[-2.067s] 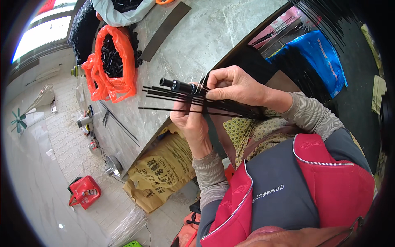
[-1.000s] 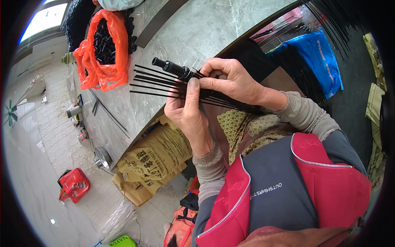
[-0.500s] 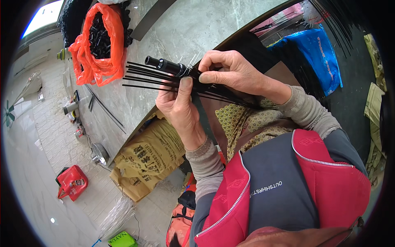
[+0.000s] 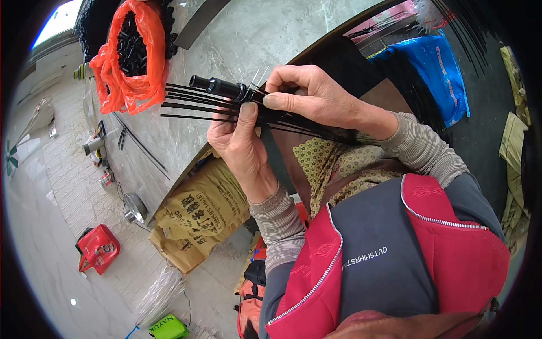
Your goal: Assembling a plastic component by inserting multiple rods into a central connector and trimming them using pliers.
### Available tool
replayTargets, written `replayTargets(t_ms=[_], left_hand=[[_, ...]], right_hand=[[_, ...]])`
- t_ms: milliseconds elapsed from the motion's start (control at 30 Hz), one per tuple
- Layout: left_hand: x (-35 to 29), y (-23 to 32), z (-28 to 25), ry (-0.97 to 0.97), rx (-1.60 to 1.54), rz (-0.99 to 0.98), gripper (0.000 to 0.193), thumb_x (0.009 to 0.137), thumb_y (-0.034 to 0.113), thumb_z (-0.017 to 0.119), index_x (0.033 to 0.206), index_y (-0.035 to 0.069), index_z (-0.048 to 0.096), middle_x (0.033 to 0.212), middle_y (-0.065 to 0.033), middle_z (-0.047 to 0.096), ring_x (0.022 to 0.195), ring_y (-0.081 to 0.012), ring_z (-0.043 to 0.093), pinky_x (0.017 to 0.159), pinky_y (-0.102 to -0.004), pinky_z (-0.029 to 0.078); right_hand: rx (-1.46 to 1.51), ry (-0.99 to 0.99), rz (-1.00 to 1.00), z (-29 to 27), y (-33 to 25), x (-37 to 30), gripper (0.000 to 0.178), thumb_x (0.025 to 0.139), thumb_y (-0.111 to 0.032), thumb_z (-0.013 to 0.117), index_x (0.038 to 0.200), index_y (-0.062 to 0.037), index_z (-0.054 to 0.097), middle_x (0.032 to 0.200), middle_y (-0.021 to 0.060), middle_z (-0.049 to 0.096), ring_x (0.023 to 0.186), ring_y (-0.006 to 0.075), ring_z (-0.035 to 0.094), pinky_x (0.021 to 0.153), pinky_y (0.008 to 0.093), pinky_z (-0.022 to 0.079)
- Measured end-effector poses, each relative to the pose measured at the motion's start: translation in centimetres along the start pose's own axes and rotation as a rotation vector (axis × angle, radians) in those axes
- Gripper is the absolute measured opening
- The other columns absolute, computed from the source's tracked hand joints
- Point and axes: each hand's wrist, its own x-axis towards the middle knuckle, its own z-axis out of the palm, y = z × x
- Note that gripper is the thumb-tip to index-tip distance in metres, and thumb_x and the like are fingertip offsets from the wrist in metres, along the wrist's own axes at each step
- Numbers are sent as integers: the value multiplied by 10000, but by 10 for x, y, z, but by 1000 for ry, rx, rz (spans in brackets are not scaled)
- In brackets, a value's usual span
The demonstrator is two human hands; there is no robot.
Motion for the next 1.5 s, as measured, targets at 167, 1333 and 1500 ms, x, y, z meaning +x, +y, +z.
replayTargets(t_ms=[167,1333,1500], left_hand=[[-2,1,-2,-6,-23,16,256,817,-53,752,1056,-25,666,964,-84,703,852,-136,654,819,-251,511],[-21,-5,17,128,156,146,162,923,5,664,1072,-47,631,975,-93,684,858,-125,628,797,-241,503],[-23,-3,14,155,171,162,183,924,-4,658,1096,-53,617,977,-113,693,865,-145,653,810,-259,520]], right_hand=[[-14,18,10,5,-2,1,158,944,-136,657,884,-8,588,767,-46,518,721,33,454,619,207,390],[-13,55,3,8,0,0,114,908,-103,700,929,-2,651,818,-33,587,772,32,521,682,201,451],[112,-13,30,7,7,2,118,918,-104,692,953,2,654,845,-27,609,790,28,541,699,194,461]])
